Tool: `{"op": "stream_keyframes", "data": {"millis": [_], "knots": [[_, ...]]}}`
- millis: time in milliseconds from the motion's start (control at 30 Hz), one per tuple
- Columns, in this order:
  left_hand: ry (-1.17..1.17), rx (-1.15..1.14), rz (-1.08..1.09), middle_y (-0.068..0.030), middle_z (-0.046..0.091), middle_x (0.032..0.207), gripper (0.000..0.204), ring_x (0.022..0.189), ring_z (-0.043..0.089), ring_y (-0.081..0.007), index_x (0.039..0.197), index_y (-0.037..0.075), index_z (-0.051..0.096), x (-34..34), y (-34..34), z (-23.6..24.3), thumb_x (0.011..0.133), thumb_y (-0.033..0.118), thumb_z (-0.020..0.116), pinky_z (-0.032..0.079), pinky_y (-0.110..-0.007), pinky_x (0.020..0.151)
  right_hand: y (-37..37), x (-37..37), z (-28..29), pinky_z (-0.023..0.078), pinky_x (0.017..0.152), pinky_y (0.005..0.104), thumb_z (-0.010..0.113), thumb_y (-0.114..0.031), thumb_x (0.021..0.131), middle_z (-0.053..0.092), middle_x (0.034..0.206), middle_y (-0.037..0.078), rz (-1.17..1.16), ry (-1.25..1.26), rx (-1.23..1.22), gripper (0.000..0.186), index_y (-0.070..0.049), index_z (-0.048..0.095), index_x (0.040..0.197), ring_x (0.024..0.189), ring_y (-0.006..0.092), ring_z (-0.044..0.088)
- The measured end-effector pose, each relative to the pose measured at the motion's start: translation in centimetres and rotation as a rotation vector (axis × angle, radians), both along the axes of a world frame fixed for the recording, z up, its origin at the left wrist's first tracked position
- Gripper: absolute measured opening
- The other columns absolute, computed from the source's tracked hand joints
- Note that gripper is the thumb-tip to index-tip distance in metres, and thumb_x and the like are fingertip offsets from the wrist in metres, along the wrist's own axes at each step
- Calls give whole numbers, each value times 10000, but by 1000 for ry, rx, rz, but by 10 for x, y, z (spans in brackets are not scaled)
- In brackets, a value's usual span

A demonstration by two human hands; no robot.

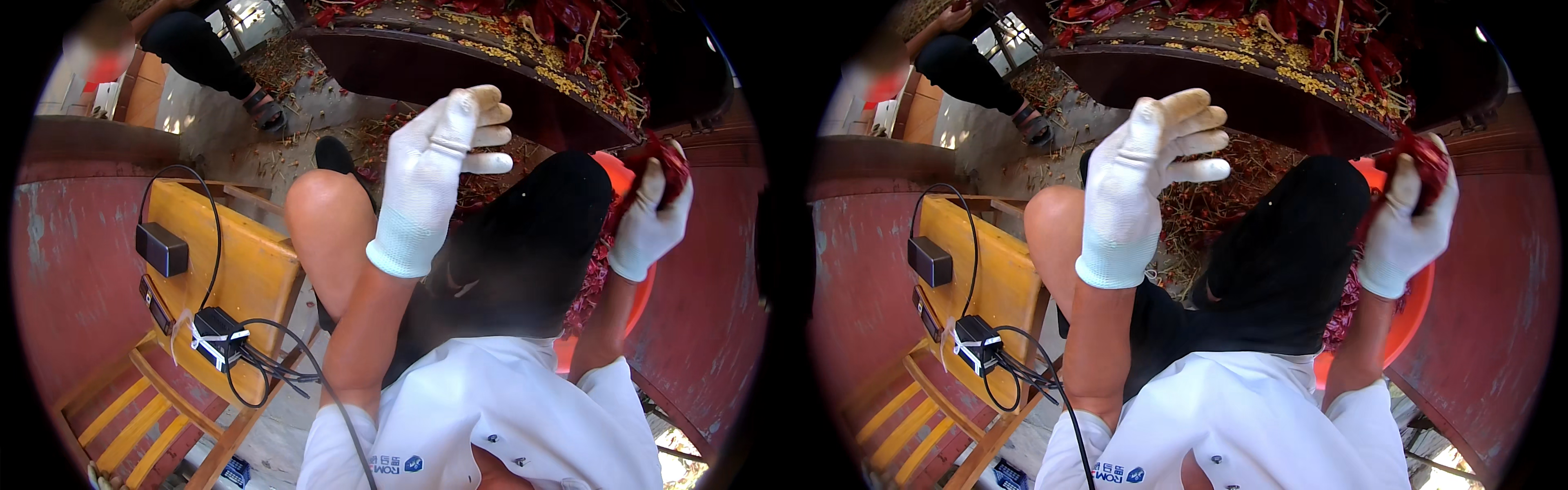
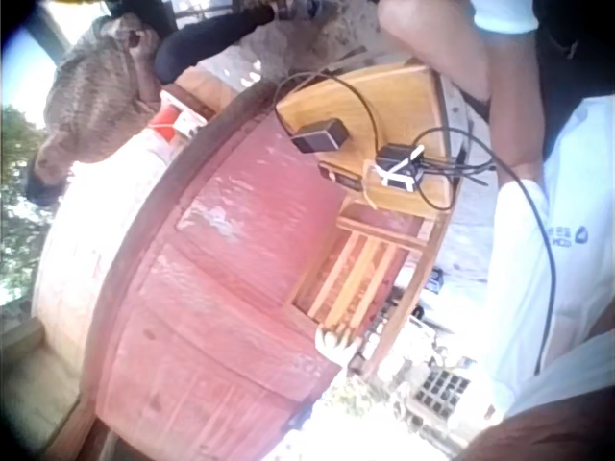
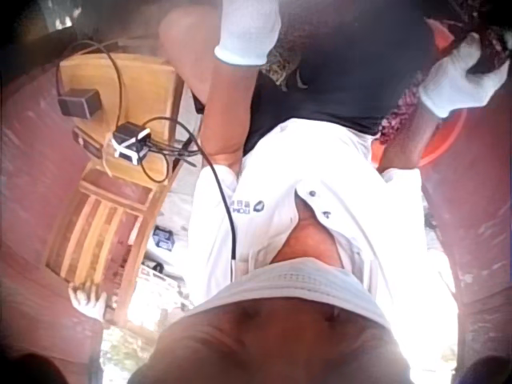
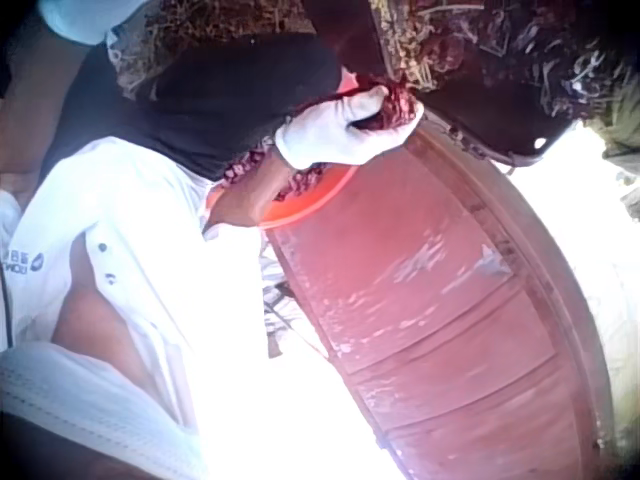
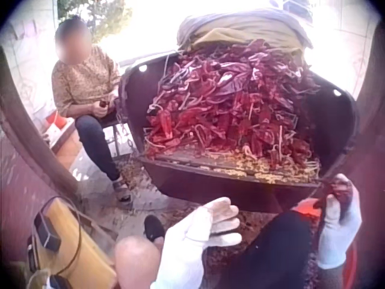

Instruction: The person picks up dried red peppers from a large bin, pulls the stems off by hand, and places the peppers into a smaller orange basin.

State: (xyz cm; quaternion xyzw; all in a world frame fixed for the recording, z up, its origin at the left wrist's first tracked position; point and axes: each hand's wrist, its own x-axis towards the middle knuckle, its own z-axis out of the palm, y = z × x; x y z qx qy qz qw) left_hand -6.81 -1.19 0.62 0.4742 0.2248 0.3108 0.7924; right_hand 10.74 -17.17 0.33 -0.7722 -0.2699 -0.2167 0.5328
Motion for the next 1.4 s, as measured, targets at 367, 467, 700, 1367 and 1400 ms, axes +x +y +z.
{"op": "stream_keyframes", "data": {"millis": [367, 467, 700, 1367, 1400], "knots": [[-258, -215, 364, -229, 604, 1234, 491, 1121, 613, -330, 1314, -55, 513, -15, 18, -7, 1073, 342, 354, 526, -464, 979, -101, 75, -145, 435, 1039, 413, 649, -205, 907, 609, 1284, 179, 195, 54, -874, 428, -54, 585, 1303, 1201, 318, 572], [-254, -259, 360, -231, 588, 1258, 494, 1141, 602, -339, 1345, -53, 488, -10, 17, -7, 1074, 335, 344, 521, -469, 989, -36, 26, -183, 460, 1000, 407, 649, -216, 912, 631, 1257, 160, 525, 421, -882, 412, -44, 598, 1283, 1155, 300, 599], [-465, -429, 300, -211, 579, 1298, 498, 1182, 586, -326, 1384, -26, 471, -21, 33, -17, 1081, 337, 313, 496, -456, 981, 54, -49, -290, 503, 875, 412, 748, -386, 835, 621, 1179, 119, 682, 299, -1534, 483, -60, 650, 1178, 1121, 280, 590], [-580, -477, 263, -192, 617, 1253, 487, 1118, 620, -307, 1371, -27, 486, -43, 37, -20, 1080, 330, 325, 508, -448, 956, 70, -42, -298, 527, 839, 377, 699, -233, 871, 693, 1036, 103, 596, 175, -1802, 380, -15, 640, 1175, 941, 232, 661], [-537, -450, 314, -192, 622, 1235, 478, 1106, 626, -302, 1354, -35, 496, -39, 36, -17, 1079, 323, 340, 512, -444, 963, 73, -36, -292, 528, 841, 372, 693, -223, 877, 700, 1027, 106, 614, 227, -1757, 376, -9, 638, 1181, 929, 227, 668]]}}
